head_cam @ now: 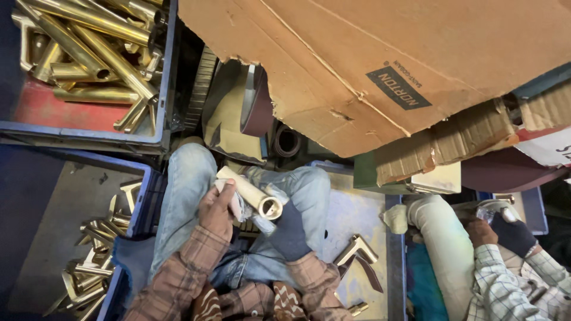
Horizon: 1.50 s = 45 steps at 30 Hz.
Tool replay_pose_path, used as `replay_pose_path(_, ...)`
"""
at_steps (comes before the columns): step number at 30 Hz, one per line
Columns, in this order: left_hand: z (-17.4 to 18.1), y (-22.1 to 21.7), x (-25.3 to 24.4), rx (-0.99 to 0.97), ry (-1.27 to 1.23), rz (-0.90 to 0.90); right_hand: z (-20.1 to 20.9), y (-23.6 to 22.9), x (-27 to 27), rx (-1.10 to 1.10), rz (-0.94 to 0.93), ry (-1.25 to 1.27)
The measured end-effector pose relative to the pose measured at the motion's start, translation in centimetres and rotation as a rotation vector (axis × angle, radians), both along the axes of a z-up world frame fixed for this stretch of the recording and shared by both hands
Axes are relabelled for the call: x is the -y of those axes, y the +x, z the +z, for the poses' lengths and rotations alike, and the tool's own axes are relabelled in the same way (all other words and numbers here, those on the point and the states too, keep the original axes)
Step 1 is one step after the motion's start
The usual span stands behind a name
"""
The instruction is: The person sits on the floor and repeatedly rubs brass-colored metal parts with a white cloth. They handle the parts one at a time, turning them over to wipe different surfaces, and place finished pieces into a blue bin.
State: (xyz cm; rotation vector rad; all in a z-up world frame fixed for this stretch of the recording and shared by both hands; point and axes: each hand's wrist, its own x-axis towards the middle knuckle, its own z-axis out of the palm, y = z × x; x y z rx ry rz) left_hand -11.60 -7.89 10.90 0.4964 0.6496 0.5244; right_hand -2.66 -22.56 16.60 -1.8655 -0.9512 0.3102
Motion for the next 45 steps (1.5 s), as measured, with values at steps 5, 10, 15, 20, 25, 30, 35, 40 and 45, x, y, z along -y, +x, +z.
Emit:
replay_pose_path(5,0.9,-1.3,-1.9,0.003,0.179,-0.220,1.9,1.1,0.3,-0.549,0.007,0.299)
replay_pose_path(10,2.4,-1.0,-4.4,-0.041,0.219,-0.282,3.4,2.5,-0.1,-0.985,0.009,0.442)
replay_pose_path(15,2.4,-0.3,-6.1,0.014,0.393,-0.317,2.1,4.5,-0.3,-1.229,0.030,0.331)
replay_pose_path(20,1.8,0.3,-7.2,-0.004,0.510,-0.436,0.9,5.8,-2.3,-1.414,-0.072,0.252)
replay_pose_path(25,0.2,1.5,-8.4,0.179,0.186,-0.408,1.6,7.4,-3.7,-1.283,-0.037,0.151)
replay_pose_path(30,-2.2,2.3,-9.6,0.067,0.383,-0.434,1.9,10.3,-5.2,-1.393,0.050,0.143)
replay_pose_path(35,-5.0,4.0,-10.2,-0.087,0.646,-0.336,0.4,12.2,-6.3,-1.271,0.057,0.204)
replay_pose_path(40,-7.6,5.7,-11.5,-0.144,0.358,-0.346,-1.6,13.3,-6.8,-1.276,-0.026,0.221)
replay_pose_path(45,-9.5,6.3,-11.4,-0.174,0.306,-0.310,-2.0,13.5,-6.6,-0.327,0.054,-0.187)
